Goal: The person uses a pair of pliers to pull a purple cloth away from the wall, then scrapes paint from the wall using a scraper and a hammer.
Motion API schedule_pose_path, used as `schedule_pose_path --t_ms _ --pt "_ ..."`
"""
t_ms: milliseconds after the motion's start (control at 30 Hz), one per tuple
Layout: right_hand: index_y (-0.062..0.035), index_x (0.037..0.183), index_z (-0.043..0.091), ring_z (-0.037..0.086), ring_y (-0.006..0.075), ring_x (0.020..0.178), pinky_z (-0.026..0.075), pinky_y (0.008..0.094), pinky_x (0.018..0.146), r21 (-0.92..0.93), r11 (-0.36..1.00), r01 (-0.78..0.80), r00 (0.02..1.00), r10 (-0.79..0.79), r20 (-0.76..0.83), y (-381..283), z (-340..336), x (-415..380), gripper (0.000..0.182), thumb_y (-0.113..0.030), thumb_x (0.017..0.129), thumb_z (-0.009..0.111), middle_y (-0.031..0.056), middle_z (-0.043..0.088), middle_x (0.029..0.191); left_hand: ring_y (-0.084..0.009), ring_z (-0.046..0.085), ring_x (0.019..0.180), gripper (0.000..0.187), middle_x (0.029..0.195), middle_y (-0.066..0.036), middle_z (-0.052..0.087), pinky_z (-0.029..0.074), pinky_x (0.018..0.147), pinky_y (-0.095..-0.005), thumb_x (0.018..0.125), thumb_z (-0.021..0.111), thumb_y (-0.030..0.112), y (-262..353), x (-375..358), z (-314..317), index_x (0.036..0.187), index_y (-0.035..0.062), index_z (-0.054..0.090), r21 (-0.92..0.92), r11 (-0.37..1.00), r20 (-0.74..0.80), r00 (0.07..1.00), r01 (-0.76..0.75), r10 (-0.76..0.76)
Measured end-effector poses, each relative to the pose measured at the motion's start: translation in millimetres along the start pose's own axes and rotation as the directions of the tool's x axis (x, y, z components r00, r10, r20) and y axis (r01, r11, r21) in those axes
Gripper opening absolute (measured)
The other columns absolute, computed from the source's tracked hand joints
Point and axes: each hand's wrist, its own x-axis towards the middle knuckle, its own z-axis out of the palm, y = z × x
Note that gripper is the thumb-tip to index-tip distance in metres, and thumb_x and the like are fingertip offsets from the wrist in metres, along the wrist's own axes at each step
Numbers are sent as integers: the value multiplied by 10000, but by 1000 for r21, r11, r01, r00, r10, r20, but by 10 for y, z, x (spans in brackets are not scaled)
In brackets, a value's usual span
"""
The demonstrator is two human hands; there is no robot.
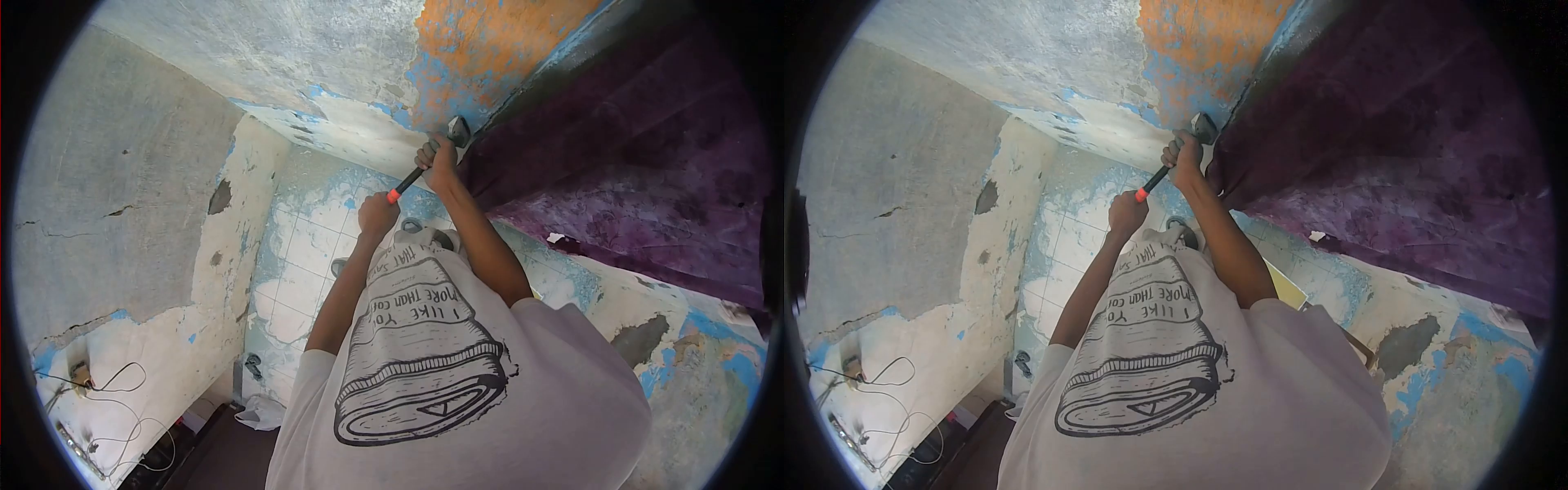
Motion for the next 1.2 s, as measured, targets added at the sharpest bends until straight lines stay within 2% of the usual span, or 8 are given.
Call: schedule_pose_path --t_ms 167,367,433,567,700,867,1100,1200 --pt "-197 575 304 184 132 358 184 307 389 10 997 72 983 -72 168 -20 32 -31 393 -170 872 560 -28 187 452 -407 678 797 241 828 -232 686 541 726 -490 836 583 246 -6 35 27 867 41 705 -8 1000 -23 999 -25 25" --pt "-196 577 305 180 115 361 180 300 390 45 996 -76 996 74 40 -5 -60 -20 402 -167 880 567 -41 197 461 -410 675 771 258 784 -236 675 539 721 -495 848 573 264 42 -99 2 850 37 696 -12 999 -25 999 29 -30" --pt "-196 572 292 182 120 366 181 303 394 -12 998 69 983 -66 172 -177 183 -182 405 -185 870 565 -43 189 460 -411 675 767 265 782 -235 675 539 721 -495 850 571 268 156 -42 -81 846 35 696 -25 1000 -66 998 6 -8" --pt "-199 571 289 182 120 367 182 301 394 5 997 71 983 -71 170 -8 -4 -11 409 -196 875 563 -42 177 456 -425 674 786 256 806 -245 680 538 716 -503 845 589 270 3 -9 51 884 48 710 43 999 -85 996 16 -12" --pt "-207 566 291 187 112 364 190 288 391 45 996 -82 996 81 28 21 -120 12 433 -193 903 563 -41 186 450 -420 675 795 269 829 -243 683 538 731 -499 853 568 275 -69 -36 146 891 50 708 89 996 -37 999 27 -24" --pt "-203 586 307 189 116 366 198 299 397 41 996 80 946 -89 310 -184 181 -176 403 -194 902 557 -43 193 451 -398 681 825 283 885 -221 685 539 733 -493 845 586 303 201 13 -180 881 45 697 19 1000 -86 996 15 -13" --pt "-191 600 313 186 115 358 196 290 392 71 993 -93 994 88 71 15 -179 54 389 -199 918 537 -42 209 459 -387 683 777 292 823 -216 682 540 695 -490 853 586 323 -174 16 257 844 51 692 137 990 -94 996 19 -6" --pt "-195 600 299 177 115 364 184 293 392 38 998 56 968 -63 242 -117 107 -106 389 -180 910 533 -38 199 458 -397 680 741 288 792 -214 683 542 662 -486 858 583 311 144 -41 -40 833 47 697 55 998 -125 992 5 2"
